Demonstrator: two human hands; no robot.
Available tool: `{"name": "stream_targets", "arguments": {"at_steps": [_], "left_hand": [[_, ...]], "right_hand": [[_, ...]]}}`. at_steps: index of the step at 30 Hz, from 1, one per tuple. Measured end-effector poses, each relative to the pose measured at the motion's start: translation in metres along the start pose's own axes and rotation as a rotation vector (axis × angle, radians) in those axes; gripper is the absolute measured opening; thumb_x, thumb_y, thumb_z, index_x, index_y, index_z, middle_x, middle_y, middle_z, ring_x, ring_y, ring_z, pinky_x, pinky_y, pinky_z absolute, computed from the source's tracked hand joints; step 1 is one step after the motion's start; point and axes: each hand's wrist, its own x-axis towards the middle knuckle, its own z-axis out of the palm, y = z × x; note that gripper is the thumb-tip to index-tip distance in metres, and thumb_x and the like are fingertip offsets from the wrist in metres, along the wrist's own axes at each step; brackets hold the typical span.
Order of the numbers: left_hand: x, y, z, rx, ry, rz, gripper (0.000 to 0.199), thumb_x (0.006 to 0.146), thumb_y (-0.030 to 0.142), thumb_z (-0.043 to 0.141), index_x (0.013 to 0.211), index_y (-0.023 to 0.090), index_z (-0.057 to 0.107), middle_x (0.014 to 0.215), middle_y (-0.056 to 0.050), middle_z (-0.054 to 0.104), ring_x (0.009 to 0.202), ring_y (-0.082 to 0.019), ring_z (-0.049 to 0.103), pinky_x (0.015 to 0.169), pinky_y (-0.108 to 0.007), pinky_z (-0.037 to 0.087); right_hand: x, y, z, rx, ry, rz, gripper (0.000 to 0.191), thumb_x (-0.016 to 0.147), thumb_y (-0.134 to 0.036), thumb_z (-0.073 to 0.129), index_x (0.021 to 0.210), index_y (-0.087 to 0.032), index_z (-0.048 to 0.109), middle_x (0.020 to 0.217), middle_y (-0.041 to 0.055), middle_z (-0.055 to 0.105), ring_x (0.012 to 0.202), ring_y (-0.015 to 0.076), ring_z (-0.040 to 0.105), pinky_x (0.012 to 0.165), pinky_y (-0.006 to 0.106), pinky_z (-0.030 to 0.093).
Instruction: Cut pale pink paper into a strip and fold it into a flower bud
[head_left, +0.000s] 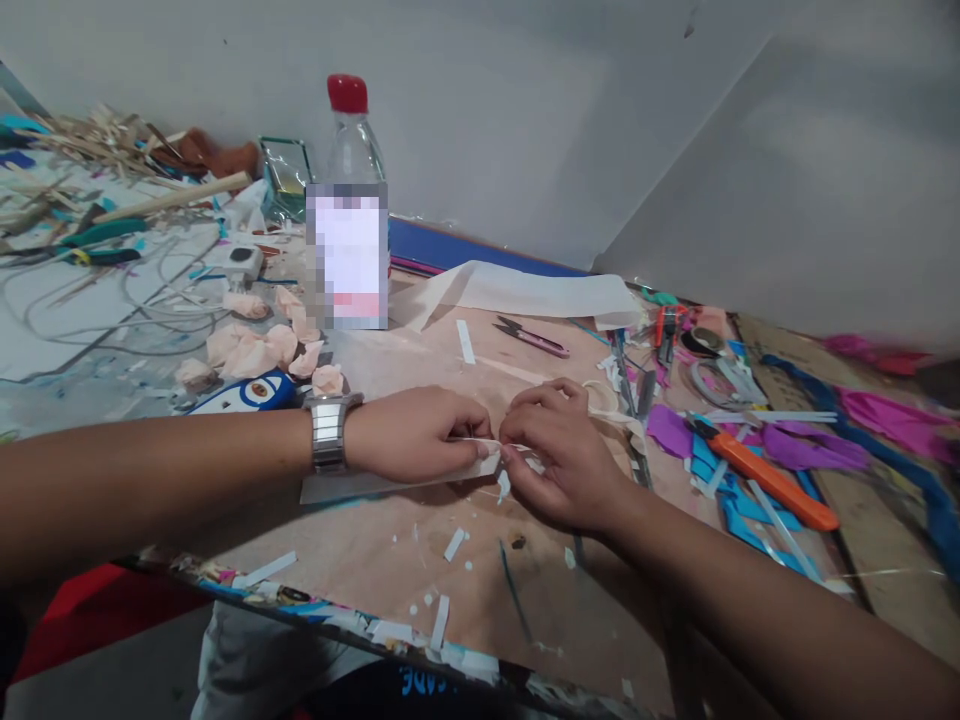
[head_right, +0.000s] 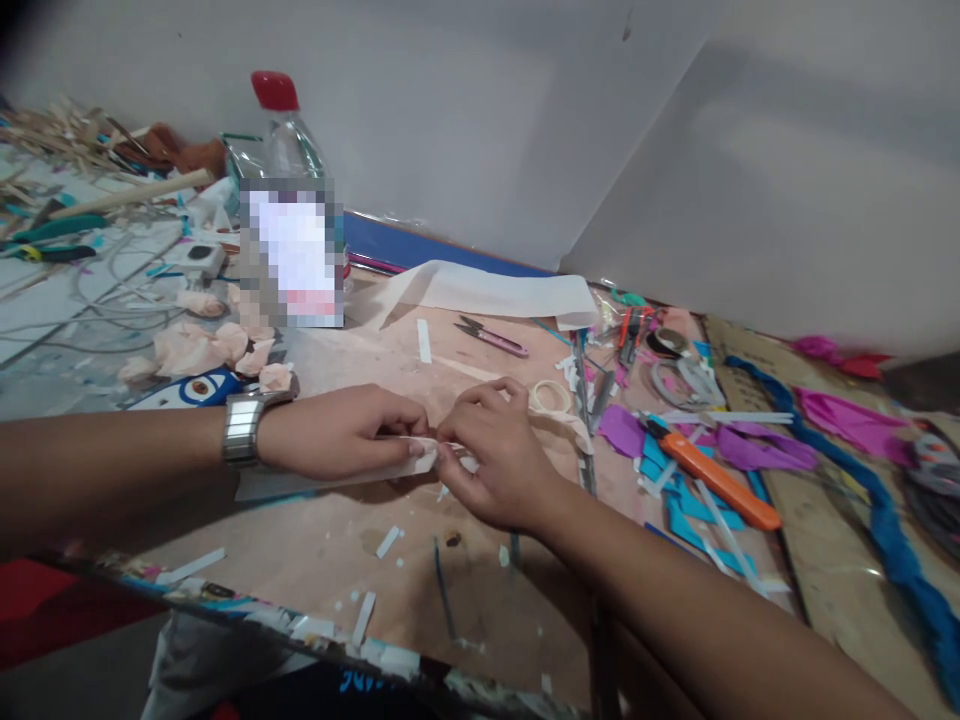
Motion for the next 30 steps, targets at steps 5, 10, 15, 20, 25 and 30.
{"name": "stream_targets", "arguments": {"at_steps": [5, 10, 15, 20, 25, 30], "left_hand": [[0.0020, -0.0044, -0.0009, -0.041, -0.079, 0.029, 0.029, 0.100, 0.037, 0.050, 0.085, 0.016, 0.062, 0.068, 0.004, 0.054, 0.062, -0.008, 0.041, 0.061, -0.025, 0.029], [0.0036, -0.0068, 0.0008, -0.024, -0.081, 0.048, 0.036, 0.100, 0.046, 0.052, 0.084, 0.016, 0.062, 0.068, 0.005, 0.050, 0.062, -0.008, 0.039, 0.061, -0.025, 0.028], [0.0035, -0.0051, -0.0002, -0.026, -0.080, 0.048, 0.032, 0.099, 0.043, 0.053, 0.085, 0.015, 0.063, 0.068, 0.005, 0.052, 0.062, -0.008, 0.040, 0.061, -0.024, 0.028], [0.0030, -0.0059, 0.0002, 0.024, -0.076, 0.040, 0.028, 0.097, 0.037, 0.053, 0.083, 0.015, 0.064, 0.068, 0.004, 0.053, 0.061, -0.007, 0.041, 0.061, -0.024, 0.027], [0.0040, -0.0071, -0.0006, 0.058, -0.073, 0.049, 0.031, 0.098, 0.040, 0.052, 0.087, 0.015, 0.067, 0.068, 0.003, 0.056, 0.061, -0.008, 0.042, 0.060, -0.025, 0.027], [0.0037, -0.0055, -0.0017, 0.059, -0.065, 0.037, 0.030, 0.098, 0.039, 0.054, 0.089, 0.015, 0.068, 0.070, 0.003, 0.058, 0.061, -0.007, 0.044, 0.061, -0.025, 0.027]], "right_hand": [[0.0007, 0.0000, -0.0002, 0.010, -0.014, -0.008, 0.010, 0.094, -0.020, 0.057, 0.085, -0.019, 0.063, 0.079, -0.0007, 0.066, 0.095, 0.0152, 0.059, 0.101, 0.041, 0.028], [0.0022, -0.0006, -0.0003, 0.025, -0.017, -0.027, 0.010, 0.095, -0.020, 0.058, 0.086, -0.019, 0.063, 0.079, -0.0017, 0.066, 0.096, 0.0153, 0.059, 0.101, 0.041, 0.027], [0.0026, -0.0003, -0.0013, 0.061, -0.020, -0.033, 0.010, 0.096, -0.021, 0.059, 0.088, -0.019, 0.064, 0.079, -0.0018, 0.066, 0.095, 0.0151, 0.058, 0.102, 0.041, 0.026], [0.0014, 0.0003, -0.0006, 0.079, -0.057, -0.042, 0.011, 0.098, -0.025, 0.062, 0.090, -0.019, 0.065, 0.080, -0.0021, 0.067, 0.097, 0.0155, 0.058, 0.103, 0.041, 0.025], [0.0013, 0.0008, 0.0003, 0.069, -0.048, -0.038, 0.014, 0.101, -0.025, 0.060, 0.088, -0.019, 0.065, 0.079, -0.0022, 0.066, 0.096, 0.0149, 0.058, 0.102, 0.039, 0.026], [0.0018, 0.0009, -0.0003, 0.069, -0.034, -0.044, 0.015, 0.100, -0.024, 0.059, 0.088, -0.018, 0.064, 0.078, -0.0018, 0.065, 0.094, 0.0145, 0.058, 0.102, 0.039, 0.027]]}}
